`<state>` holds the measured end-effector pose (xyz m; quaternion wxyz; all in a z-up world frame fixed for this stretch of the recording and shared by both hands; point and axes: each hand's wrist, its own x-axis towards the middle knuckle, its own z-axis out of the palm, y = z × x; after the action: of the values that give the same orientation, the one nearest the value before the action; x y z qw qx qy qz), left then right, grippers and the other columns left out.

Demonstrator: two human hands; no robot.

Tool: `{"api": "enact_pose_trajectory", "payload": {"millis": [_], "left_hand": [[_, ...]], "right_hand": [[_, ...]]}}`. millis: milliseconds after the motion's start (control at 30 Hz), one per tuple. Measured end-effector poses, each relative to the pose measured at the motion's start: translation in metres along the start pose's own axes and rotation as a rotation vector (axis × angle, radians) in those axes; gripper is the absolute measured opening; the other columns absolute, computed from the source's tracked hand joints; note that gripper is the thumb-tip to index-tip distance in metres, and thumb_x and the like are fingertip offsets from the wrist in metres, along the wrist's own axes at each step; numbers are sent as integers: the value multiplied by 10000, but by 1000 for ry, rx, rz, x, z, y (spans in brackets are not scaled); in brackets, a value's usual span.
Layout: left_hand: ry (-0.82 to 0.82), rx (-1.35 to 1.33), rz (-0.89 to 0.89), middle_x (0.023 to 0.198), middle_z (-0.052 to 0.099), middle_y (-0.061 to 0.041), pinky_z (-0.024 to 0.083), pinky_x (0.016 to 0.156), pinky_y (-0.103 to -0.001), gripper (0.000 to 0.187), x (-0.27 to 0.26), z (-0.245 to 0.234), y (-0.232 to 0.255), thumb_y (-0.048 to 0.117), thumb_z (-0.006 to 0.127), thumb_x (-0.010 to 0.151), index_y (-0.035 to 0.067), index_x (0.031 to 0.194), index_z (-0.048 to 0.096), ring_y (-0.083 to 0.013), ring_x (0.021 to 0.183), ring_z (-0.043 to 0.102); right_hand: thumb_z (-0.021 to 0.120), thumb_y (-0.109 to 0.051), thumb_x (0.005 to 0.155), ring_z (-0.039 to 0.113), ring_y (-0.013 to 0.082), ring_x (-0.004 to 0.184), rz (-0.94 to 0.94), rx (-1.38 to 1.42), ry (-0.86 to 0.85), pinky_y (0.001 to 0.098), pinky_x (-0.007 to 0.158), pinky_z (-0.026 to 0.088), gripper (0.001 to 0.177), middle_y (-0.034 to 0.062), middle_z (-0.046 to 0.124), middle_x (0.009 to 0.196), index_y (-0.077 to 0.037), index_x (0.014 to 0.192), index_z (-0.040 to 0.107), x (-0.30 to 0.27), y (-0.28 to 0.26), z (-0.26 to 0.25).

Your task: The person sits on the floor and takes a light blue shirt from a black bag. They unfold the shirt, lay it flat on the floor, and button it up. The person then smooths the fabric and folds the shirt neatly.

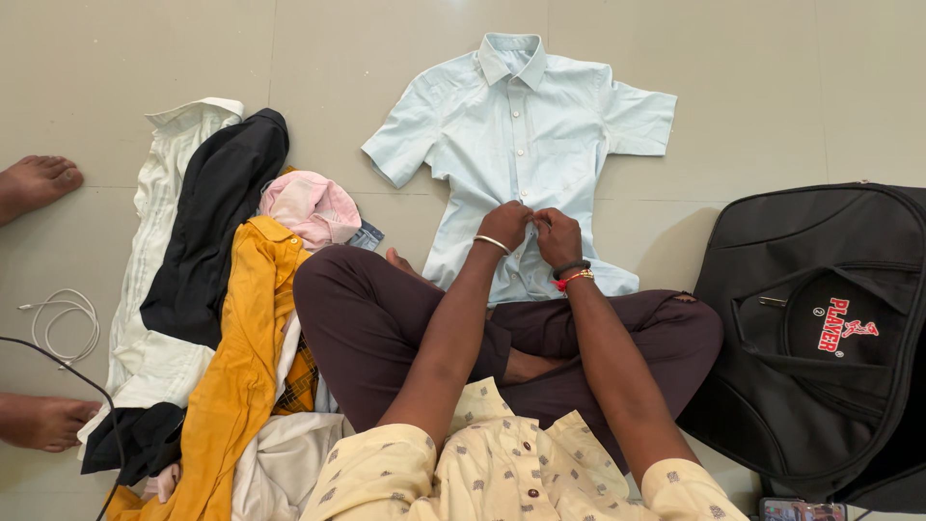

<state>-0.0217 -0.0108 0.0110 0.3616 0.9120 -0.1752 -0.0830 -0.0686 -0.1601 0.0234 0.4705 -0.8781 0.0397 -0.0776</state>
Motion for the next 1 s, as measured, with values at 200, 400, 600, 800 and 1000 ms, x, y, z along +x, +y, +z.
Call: {"api": "enact_pose_trajectory", "payload": {"millis": [200,400,600,800,1000], "left_hand": [[112,73,24,983,722,-125,565,840,-465,173,-8,6,7,183,608,921,94,941,755,-343,971,700],[119,-263,-70,900,767,-172,607,818,-396,215,1,4,-3,202,679,835,65,951,797,-331,861,754],[84,-430,-213,878,791,-142,608,815,-331,188,5,13,-12,191,746,832,67,955,814,-237,832,783],[30,-468,-242,900,796,-126,606,809,-317,195,10,23,-23,159,763,827,57,988,804,-194,837,770],[-8,-430,-224,891,787,-134,599,782,-327,192,8,20,-21,142,713,870,64,1022,800,-203,815,762]], "right_hand": [[693,-64,922,769,311,896,-13,-36,-13,369,782,601,126,182,765,953,-14,1025,747,-3,-4,1],[702,-74,915,756,316,939,25,-21,-2,399,809,587,155,181,764,987,-17,1056,727,-8,-16,-1],[728,-69,840,744,312,864,5,-115,4,412,773,581,134,159,755,921,-16,960,704,-9,-14,-1],[765,-111,842,737,298,821,68,-167,-39,406,754,578,128,138,756,880,-36,933,716,-7,0,5],[765,-114,781,728,270,788,57,-143,-141,389,730,581,175,110,741,847,-50,928,695,-8,3,5]]}}
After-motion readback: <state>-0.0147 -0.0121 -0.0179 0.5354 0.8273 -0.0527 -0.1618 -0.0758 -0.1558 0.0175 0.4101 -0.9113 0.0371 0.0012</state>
